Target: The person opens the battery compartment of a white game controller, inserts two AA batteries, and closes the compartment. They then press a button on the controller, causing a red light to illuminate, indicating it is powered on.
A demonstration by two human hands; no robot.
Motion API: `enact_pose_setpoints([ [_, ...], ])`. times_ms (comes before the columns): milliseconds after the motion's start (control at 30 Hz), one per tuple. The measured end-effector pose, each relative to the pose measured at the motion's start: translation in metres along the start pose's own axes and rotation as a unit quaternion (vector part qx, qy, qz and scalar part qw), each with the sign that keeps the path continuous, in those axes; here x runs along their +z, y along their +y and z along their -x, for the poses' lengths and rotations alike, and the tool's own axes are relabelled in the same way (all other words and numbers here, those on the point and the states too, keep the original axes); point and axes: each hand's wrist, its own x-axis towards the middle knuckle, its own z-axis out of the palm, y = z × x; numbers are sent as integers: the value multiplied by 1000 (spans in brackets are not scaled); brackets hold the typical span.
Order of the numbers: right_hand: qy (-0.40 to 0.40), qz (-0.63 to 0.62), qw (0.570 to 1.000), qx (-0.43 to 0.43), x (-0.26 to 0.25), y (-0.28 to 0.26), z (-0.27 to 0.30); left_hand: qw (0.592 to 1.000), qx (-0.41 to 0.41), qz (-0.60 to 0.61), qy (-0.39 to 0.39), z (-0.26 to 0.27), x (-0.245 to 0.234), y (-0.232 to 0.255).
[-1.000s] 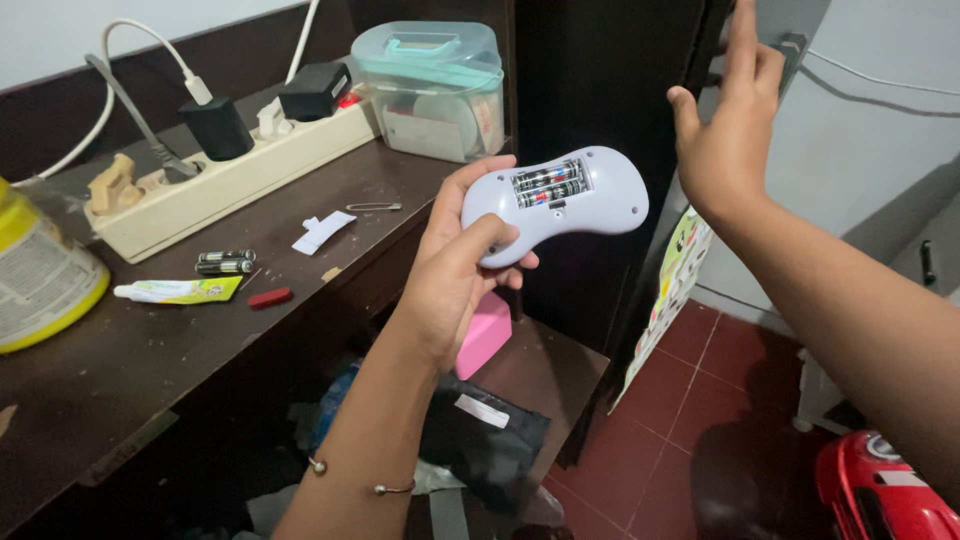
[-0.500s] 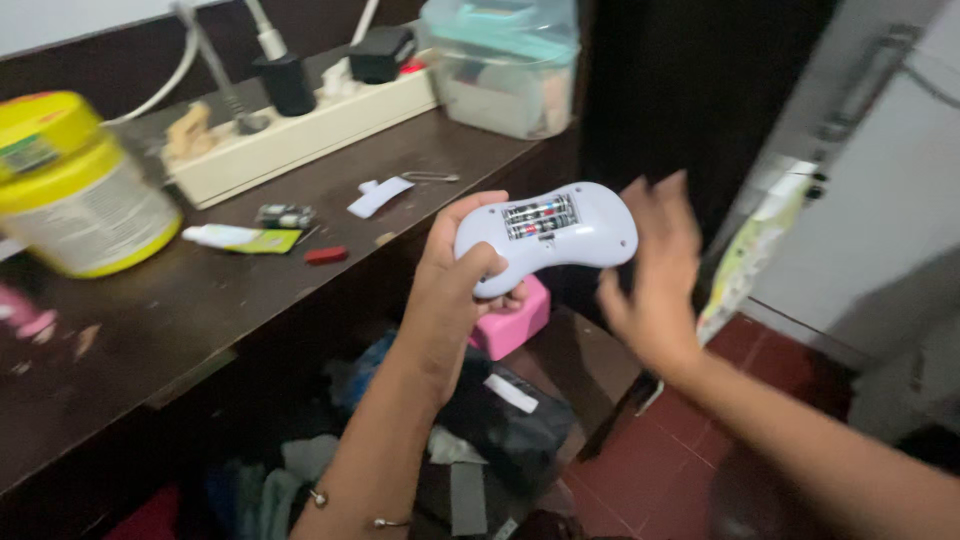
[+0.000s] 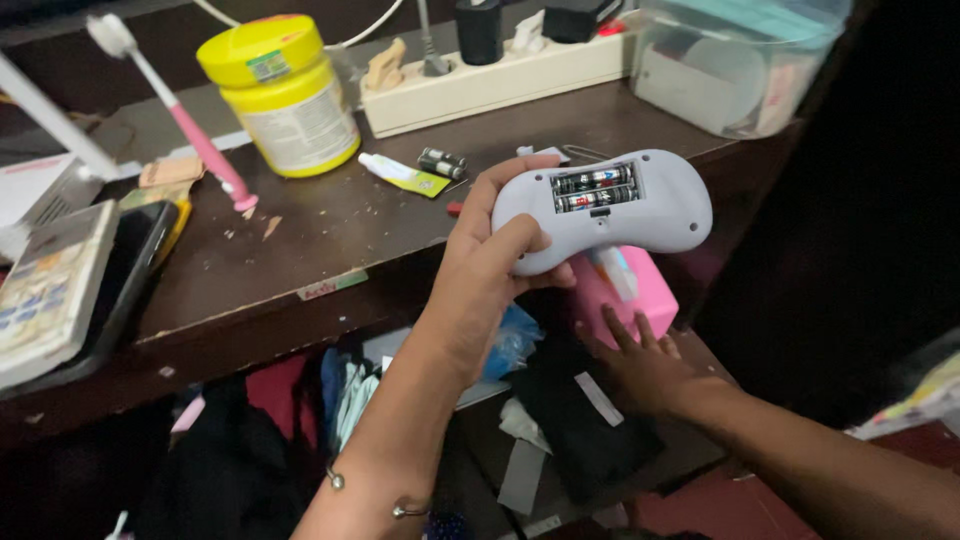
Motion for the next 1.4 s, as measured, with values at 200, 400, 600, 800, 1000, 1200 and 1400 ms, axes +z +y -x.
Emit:
enact_pose_setpoints([
  [200, 13, 49, 999, 13, 10, 16, -23, 998, 19, -25, 47, 4, 1, -2],
  [400, -34, 80, 996, 28, 16, 25, -32, 995, 30, -20, 94, 15, 0, 1],
  [600, 159, -77, 984, 16, 13, -18, -44, 988, 19, -45, 143, 31, -6, 5],
  [800, 216, -39, 934, -282, -14, -68, -48, 988, 48, -31, 144, 48, -17, 11],
  [1000, 13, 86, 956, -279, 11, -78, -70, 987, 52, -33, 150, 63, -30, 17],
  [1200, 18, 52, 971, -234, 30, -75, -76, 990, 49, -27, 133, 78, -43, 22],
  [1400, 13, 82, 983, -166, 25, -94, -60, 993, 60, -17, 97, 89, -58, 29],
])
